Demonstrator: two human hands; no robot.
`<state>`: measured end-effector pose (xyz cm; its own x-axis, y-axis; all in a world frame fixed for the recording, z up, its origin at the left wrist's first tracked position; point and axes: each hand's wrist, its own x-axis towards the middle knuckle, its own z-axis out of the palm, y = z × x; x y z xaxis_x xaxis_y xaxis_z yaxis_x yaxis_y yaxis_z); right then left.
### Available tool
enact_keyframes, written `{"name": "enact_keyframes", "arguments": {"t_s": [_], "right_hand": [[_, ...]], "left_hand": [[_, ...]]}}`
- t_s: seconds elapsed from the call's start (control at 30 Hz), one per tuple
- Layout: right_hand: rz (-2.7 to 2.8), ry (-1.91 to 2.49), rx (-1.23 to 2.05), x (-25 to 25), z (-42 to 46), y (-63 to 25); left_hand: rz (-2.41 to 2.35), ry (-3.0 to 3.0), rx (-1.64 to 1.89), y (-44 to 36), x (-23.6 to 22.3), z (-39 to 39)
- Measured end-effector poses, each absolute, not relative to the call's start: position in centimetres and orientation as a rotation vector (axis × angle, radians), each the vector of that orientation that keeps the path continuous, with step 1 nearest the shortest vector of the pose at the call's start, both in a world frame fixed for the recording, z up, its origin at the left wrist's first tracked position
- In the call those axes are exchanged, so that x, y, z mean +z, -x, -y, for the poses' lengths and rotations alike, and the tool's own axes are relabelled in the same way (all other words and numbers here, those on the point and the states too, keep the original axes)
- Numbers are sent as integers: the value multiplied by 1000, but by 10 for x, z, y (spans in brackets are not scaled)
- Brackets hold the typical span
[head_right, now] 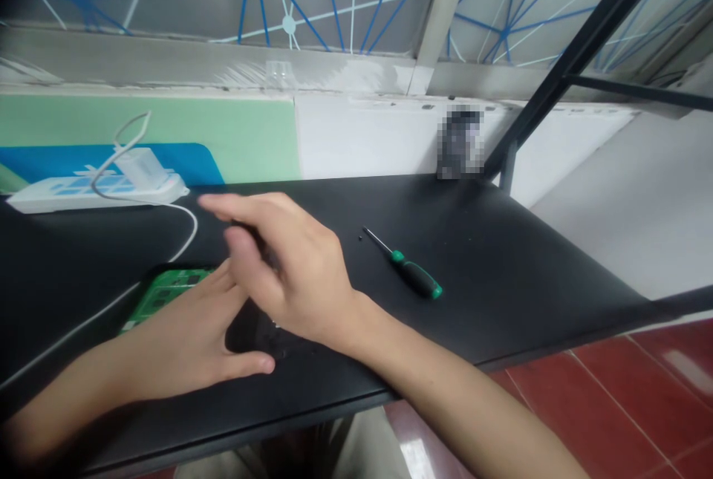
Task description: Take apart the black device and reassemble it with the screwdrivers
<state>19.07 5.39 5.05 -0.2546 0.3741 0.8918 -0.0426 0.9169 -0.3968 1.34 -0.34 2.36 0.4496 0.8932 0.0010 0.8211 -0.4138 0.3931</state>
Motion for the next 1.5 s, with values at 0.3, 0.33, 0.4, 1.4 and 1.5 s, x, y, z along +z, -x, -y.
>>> {"name": "enact_keyframes", "arguments": {"t_s": [0.3, 0.33, 0.4, 1.4, 1.5], "right_hand": [[1778, 252, 315, 50, -56, -192], [1793, 263, 359, 50, -56, -192], [1820, 264, 452, 48, -55, -193], [1767, 276, 320, 47, -57, -194], [1802, 272, 376, 48, -57, -195]], "left_hand": [[-1465, -2340, 314, -14, 25, 3], [-1463, -2346, 311, -15, 25, 3], [-1468, -2345, 301, -15, 26, 2], [-1466, -2349, 300, -13, 23, 2], [-1489, -2342, 282, -13, 23, 3]]}}
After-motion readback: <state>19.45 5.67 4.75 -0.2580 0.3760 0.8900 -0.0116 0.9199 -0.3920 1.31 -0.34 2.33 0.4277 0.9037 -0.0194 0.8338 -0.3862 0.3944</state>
